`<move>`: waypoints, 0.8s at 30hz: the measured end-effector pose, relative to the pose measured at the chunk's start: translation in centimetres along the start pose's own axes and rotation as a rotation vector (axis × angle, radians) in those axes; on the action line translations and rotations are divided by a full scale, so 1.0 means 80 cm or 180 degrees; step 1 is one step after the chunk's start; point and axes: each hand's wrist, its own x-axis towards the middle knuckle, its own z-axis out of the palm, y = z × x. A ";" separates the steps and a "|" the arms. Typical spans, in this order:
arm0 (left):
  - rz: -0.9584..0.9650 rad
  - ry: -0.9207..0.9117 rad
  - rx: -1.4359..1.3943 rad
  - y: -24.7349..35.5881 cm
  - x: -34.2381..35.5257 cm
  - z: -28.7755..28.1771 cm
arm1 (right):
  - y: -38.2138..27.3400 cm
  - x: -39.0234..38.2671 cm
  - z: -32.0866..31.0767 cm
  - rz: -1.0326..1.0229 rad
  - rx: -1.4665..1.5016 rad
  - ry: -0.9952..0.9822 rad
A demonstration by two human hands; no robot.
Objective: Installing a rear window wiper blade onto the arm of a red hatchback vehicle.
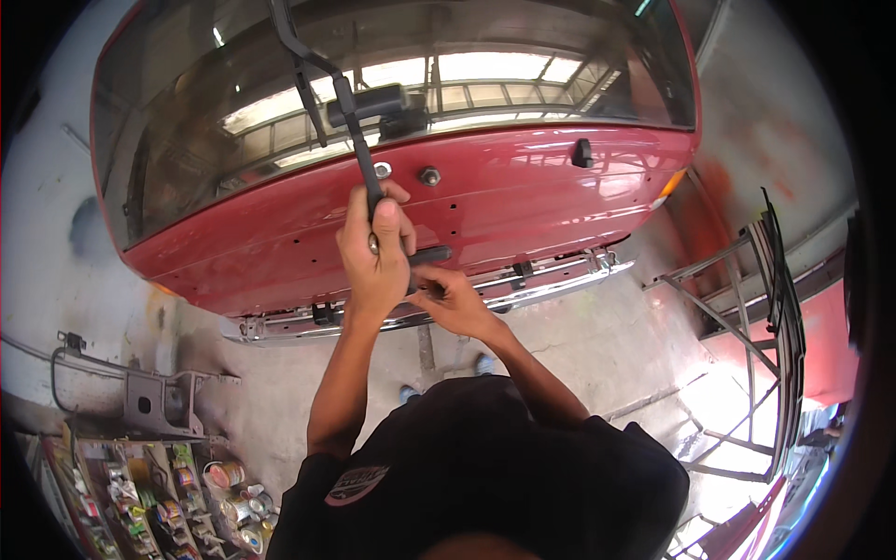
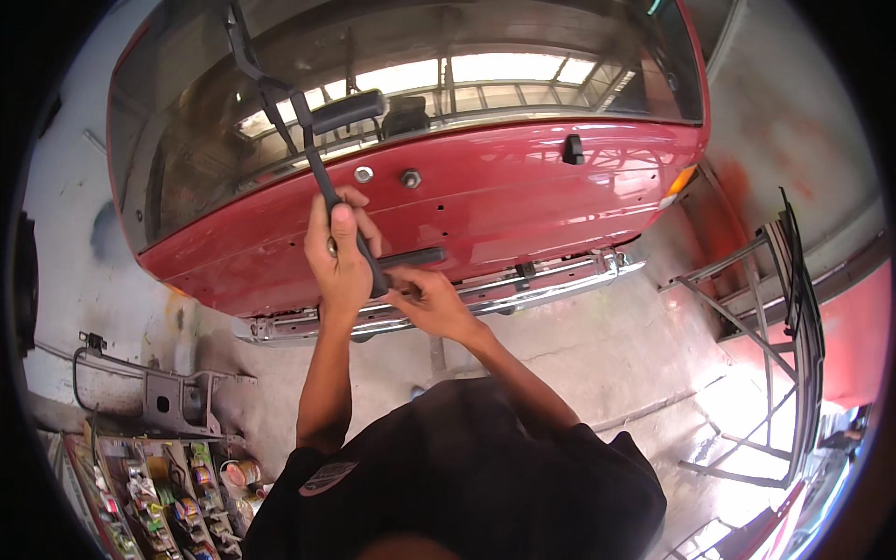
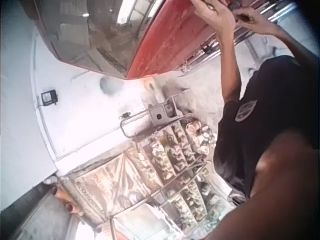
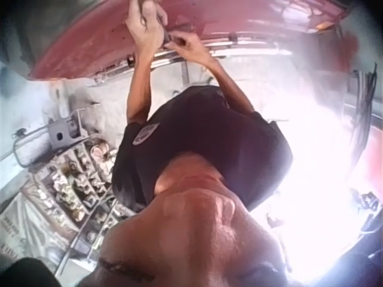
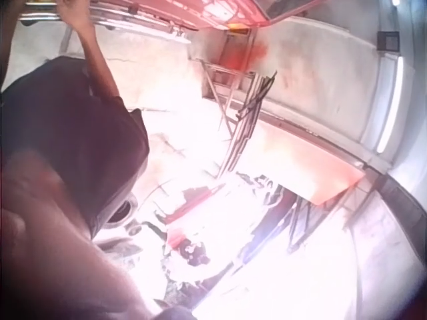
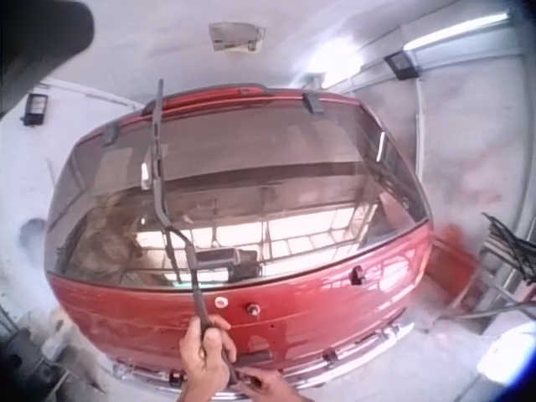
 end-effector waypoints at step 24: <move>-0.0333 -0.1535 0.1575 -0.021 -0.053 -0.029 | -0.066 0.042 -0.047 -0.0148 0.1295 0.1216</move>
